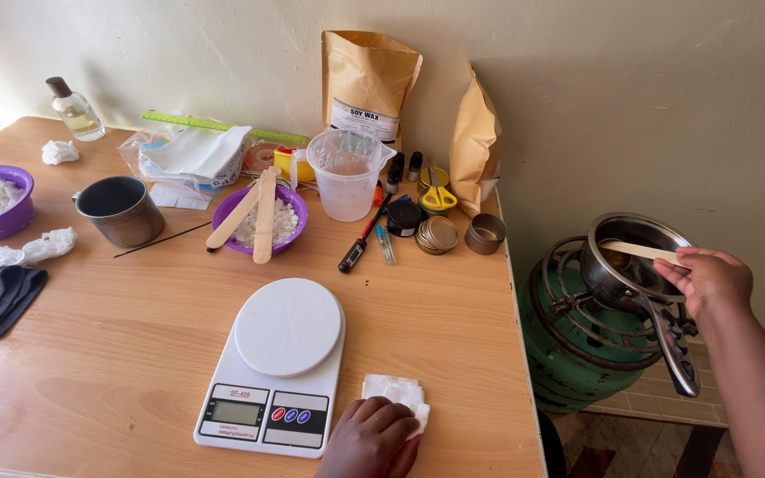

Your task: Cleaning a metal tin, setting up a digital scale, weighing the tin, and recording the weight in a notebook.

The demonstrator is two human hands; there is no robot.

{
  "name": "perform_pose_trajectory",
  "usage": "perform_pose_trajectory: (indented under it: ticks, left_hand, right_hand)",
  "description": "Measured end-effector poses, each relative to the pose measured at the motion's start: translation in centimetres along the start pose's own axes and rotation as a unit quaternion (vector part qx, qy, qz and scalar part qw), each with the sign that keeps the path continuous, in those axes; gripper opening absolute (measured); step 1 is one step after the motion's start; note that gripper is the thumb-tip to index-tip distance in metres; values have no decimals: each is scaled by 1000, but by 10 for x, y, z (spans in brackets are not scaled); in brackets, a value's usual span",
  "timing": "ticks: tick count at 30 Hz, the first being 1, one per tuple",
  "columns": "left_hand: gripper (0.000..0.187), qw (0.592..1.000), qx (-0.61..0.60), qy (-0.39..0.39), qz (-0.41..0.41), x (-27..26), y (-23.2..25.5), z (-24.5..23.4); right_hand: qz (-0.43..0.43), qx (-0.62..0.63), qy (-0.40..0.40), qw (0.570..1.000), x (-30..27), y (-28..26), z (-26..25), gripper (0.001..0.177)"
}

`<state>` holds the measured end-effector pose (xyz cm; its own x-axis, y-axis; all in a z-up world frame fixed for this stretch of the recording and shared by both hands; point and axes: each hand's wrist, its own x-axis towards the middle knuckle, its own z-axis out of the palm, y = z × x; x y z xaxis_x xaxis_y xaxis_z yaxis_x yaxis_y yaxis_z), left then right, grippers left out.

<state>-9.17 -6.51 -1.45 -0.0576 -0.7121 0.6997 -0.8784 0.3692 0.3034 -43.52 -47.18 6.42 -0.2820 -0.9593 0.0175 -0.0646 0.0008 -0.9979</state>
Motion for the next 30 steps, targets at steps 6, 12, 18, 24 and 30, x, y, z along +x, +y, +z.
perform_pose_trajectory:
  ticks: [6,12,18,24,30]
  left_hand:
    - [9,1000,-15,-7,1,2,2,-4]
    - [9,999,-19,-30,4,3,3,-6]
    - [9,999,-24,-39,-1,7,6,-11]
    - [9,998,-25,-59,-10,7,8,-14]
    - [8,998,-29,-56,-10,8,9,-15]
  right_hand:
    - [40,101,72,992,2,11,-11,21]
    - [111,179,125,970,9,22,-22,22]
    - [151,253,132,947,41,54,-37,22]
    - [153,275,121,941,44,63,-43,23]
    - [115,313,112,936,36,67,-50,18]
